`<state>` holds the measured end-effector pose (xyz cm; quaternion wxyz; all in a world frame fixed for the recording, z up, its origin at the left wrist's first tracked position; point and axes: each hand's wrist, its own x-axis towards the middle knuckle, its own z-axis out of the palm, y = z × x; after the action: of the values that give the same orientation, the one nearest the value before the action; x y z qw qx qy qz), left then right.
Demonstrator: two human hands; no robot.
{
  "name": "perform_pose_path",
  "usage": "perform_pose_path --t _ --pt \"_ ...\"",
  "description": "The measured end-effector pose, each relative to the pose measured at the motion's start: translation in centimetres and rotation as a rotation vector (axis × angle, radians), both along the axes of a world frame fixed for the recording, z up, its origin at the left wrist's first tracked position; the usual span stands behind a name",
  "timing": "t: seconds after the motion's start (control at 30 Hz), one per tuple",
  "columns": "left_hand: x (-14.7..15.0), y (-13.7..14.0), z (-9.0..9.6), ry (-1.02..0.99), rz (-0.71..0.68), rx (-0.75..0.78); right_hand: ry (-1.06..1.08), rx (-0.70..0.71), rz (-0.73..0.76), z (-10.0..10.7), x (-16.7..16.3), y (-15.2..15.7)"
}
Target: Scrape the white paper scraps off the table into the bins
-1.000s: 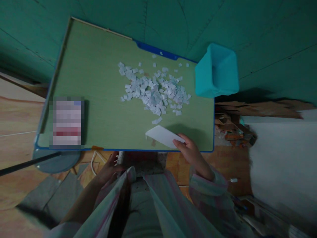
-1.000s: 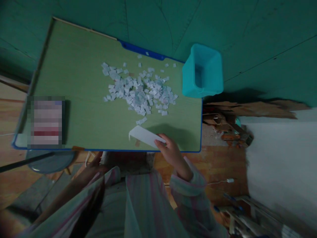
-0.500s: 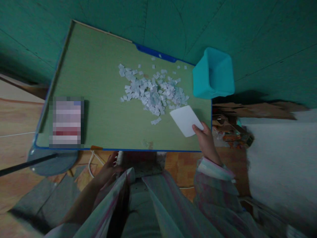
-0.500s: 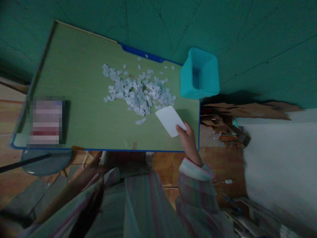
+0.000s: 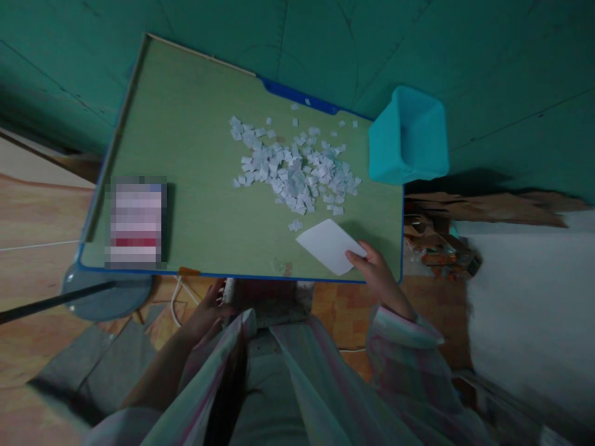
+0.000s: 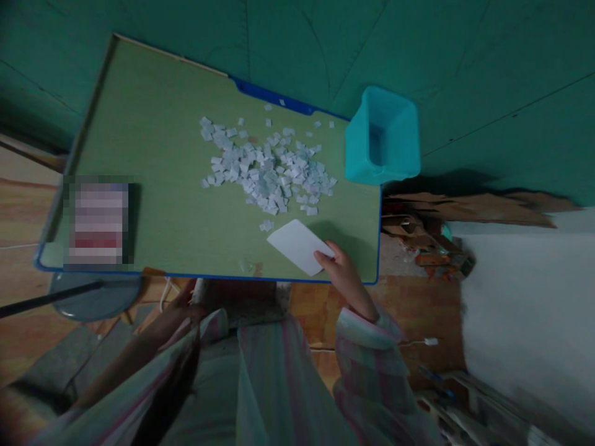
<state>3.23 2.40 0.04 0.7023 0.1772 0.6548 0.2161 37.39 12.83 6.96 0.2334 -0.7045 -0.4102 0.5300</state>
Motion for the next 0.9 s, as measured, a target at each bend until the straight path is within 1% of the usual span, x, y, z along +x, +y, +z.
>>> perform_pose_path --t 0.1,0.2,0.27,0.37,0.5,0.67,0.8,0.9 --pt "0.1 0.1 0.2 -0.056 0.076 -0.054 0.018 -0.033 0.046 -0.1 -1.9 -0.2" --pt "0.1 0.2 0.6 -0.132 0.160 -0.031 0.069 -0.037 0.107 -0.1 -3.2 0.1" --pt "-0.1 0.1 0.9 -0.182 0.166 -0.031 0.078 -0.027 0.135 -0.1 -3.4 0.6" --pt "-0.6 0.0 1.1 -0.229 0.134 -0.045 0.051 0.017 0.130 -0.2 -3.3 1.7" --pt "-0.7 -0.4 0.6 -0.257 0.194 0.024 0.073 0.025 0.154 -0.5 -3.7 2.6" --pt "-0.7 -0.5 -0.1 -0.195 0.101 0.039 0.116 0.012 0.276 -0.9 -4.8 2.0" --pt "-0.8 0.0 -0.5 -0.168 0.052 0.045 0.107 0.061 0.334 -1.1 -5.4 1.7" --pt "-0.8 0.3 -0.6 -0.146 0.034 0.027 0.091 0.091 0.375 -0.7 -5.8 1.8"
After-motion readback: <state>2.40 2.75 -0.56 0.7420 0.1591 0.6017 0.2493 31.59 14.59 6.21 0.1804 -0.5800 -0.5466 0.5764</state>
